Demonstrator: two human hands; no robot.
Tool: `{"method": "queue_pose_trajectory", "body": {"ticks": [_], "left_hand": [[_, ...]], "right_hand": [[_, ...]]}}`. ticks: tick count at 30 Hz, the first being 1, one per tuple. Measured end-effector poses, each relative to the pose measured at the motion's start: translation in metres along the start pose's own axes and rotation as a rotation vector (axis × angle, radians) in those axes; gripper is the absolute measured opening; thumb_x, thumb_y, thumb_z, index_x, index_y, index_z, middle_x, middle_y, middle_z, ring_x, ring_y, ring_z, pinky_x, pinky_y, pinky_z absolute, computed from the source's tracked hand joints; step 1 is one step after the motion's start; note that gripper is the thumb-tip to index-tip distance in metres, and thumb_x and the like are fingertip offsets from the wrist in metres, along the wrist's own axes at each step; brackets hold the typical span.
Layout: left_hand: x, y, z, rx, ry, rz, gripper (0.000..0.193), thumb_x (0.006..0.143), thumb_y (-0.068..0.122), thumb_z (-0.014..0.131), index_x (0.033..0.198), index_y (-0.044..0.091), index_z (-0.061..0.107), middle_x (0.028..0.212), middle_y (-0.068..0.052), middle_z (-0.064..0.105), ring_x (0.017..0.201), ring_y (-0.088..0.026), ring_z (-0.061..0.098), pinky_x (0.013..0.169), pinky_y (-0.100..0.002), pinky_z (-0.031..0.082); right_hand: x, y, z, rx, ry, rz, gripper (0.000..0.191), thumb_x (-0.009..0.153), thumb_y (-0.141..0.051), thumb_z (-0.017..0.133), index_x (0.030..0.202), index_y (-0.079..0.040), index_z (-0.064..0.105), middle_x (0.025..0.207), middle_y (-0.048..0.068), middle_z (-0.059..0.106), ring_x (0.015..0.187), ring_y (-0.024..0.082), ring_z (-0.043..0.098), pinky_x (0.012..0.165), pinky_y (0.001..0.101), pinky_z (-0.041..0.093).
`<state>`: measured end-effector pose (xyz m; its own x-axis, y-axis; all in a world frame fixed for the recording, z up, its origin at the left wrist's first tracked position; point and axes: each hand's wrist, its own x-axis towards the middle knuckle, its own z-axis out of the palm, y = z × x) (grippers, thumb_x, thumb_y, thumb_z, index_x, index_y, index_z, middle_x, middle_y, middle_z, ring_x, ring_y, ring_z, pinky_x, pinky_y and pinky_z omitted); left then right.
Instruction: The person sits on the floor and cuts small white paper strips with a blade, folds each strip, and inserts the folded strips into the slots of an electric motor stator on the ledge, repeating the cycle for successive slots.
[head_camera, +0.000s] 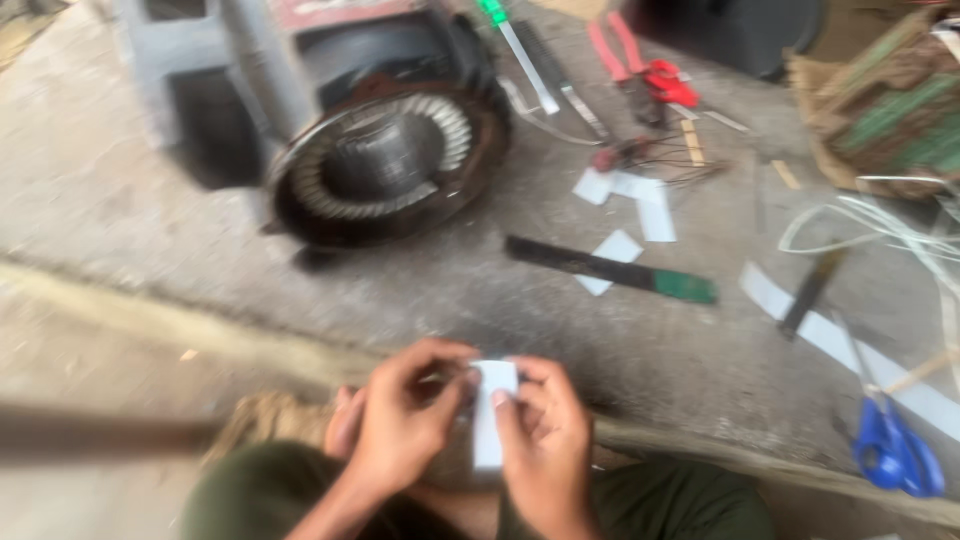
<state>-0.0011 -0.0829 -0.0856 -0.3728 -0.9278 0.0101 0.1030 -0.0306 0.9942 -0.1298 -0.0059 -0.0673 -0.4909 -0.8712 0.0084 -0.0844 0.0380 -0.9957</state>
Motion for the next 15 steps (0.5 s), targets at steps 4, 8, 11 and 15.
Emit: {"method": "queue_pose_trajectory", "body": {"ticks": [4, 8, 11, 15], "left_hand": [[-0.003, 0.003, -0.009, 0.047, -0.031, 0.063, 0.018, 0.088, -0.005, 0.071, 0.103, 0.0, 0.077, 0.093, -0.006, 0.077, 0.083, -0.013, 0.073, 0.074, -0.026, 0.06], [0.001, 0.017, -0.013, -0.048, -0.066, 0.052, 0.02, 0.088, -0.002, 0.073, 0.107, 0.002, 0.075, 0.096, -0.005, 0.076, 0.088, -0.01, 0.073, 0.08, -0.024, 0.061], [-0.003, 0.03, -0.012, -0.154, -0.118, -0.022, 0.024, 0.089, 0.0, 0.074, 0.113, 0.003, 0.075, 0.096, -0.006, 0.075, 0.087, -0.009, 0.071, 0.078, -0.022, 0.06], [-0.013, 0.047, -0.003, -0.259, -0.18, -0.043, 0.015, 0.093, 0.002, 0.075, 0.108, -0.001, 0.077, 0.096, -0.007, 0.077, 0.086, -0.009, 0.072, 0.077, -0.022, 0.059]], "right_hand": [[0.008, -0.008, 0.0, -0.366, 0.004, -0.363, 0.024, 0.09, 0.0, 0.069, 0.113, 0.002, 0.068, 0.086, 0.006, 0.075, 0.075, 0.007, 0.069, 0.068, 0.0204, 0.055], [0.019, -0.015, -0.006, -0.201, -0.133, -0.303, 0.015, 0.09, 0.005, 0.07, 0.104, 0.002, 0.071, 0.09, 0.007, 0.076, 0.078, 0.009, 0.072, 0.069, 0.0211, 0.056], [0.021, -0.018, -0.019, -0.048, -0.195, -0.207, 0.013, 0.09, 0.008, 0.069, 0.102, 0.003, 0.072, 0.09, 0.009, 0.074, 0.079, 0.011, 0.071, 0.068, 0.0227, 0.055], [0.012, -0.024, -0.035, 0.0, -0.224, -0.287, 0.012, 0.092, 0.012, 0.068, 0.101, 0.006, 0.073, 0.096, 0.012, 0.071, 0.086, 0.013, 0.07, 0.074, 0.0242, 0.056]]}}
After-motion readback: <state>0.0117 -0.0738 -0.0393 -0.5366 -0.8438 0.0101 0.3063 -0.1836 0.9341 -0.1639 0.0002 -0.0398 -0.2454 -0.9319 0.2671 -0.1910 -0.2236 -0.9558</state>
